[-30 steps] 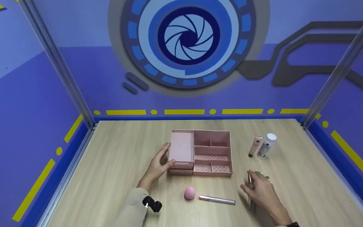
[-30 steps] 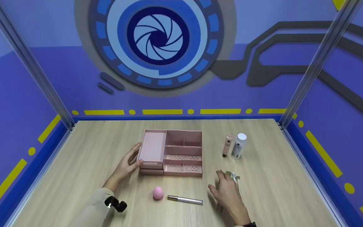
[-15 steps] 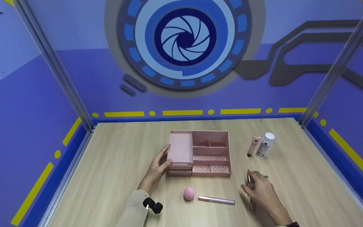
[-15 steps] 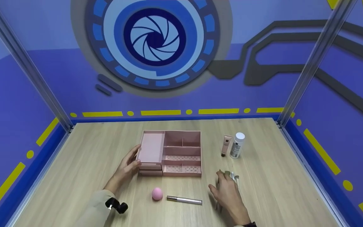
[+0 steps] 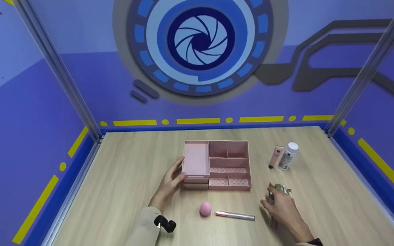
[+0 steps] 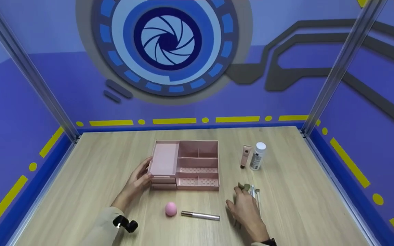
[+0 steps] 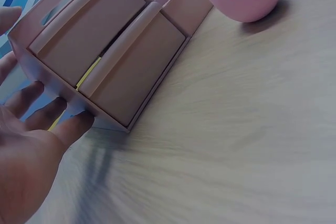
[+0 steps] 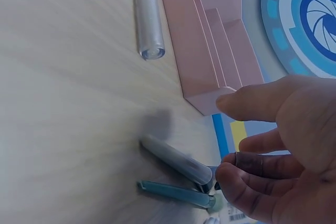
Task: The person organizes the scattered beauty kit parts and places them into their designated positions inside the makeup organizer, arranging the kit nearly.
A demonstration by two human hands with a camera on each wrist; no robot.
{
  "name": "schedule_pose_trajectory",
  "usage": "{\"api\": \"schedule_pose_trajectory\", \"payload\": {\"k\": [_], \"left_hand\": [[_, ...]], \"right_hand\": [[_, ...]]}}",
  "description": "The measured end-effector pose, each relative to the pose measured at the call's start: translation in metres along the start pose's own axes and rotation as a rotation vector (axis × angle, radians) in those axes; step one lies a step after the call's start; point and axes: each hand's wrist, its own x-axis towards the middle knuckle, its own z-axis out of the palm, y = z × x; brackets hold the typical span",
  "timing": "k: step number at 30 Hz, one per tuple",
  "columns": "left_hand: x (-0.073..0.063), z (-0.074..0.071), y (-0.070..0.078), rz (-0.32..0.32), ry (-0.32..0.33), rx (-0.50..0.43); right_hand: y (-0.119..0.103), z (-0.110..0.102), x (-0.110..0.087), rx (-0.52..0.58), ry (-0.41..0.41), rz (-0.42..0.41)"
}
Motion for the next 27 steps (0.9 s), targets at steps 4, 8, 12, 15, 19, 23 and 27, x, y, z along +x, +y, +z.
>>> {"api": "schedule_pose_trajectory", "payload": {"k": [4,8,12,15,19,23,27], "left_hand": [[-0.001,0.000,0.001,-0.017,-0.006,-0.007],[-0.001,0.001,0.000,0.019,-0.022,0.061],[-0.001,0.003,0.001,0.029,-0.011,0.093],[-0.002,0.005,0.004,0.024,-0.006,0.086],[-0.003,0.011,0.016,0.040,0.001,0.067],[-0.003,0.014,0.025,0.065,0.019,0.063],[-0.004,0.013,0.027,0.080,0.021,0.068]], "right_hand": [[-0.001,0.001,0.002,-0.010,-0.039,0.029],[0.000,0.001,0.004,-0.016,-0.058,0.069],[0.001,0.001,0.006,-0.020,-0.053,0.112],[0.002,0.002,0.008,-0.022,-0.065,0.142],[0.002,0.004,0.011,-0.011,-0.072,0.168],[0.002,0.008,0.015,-0.003,-0.058,0.174],[0.001,0.010,0.019,-0.003,-0.059,0.182]]}}
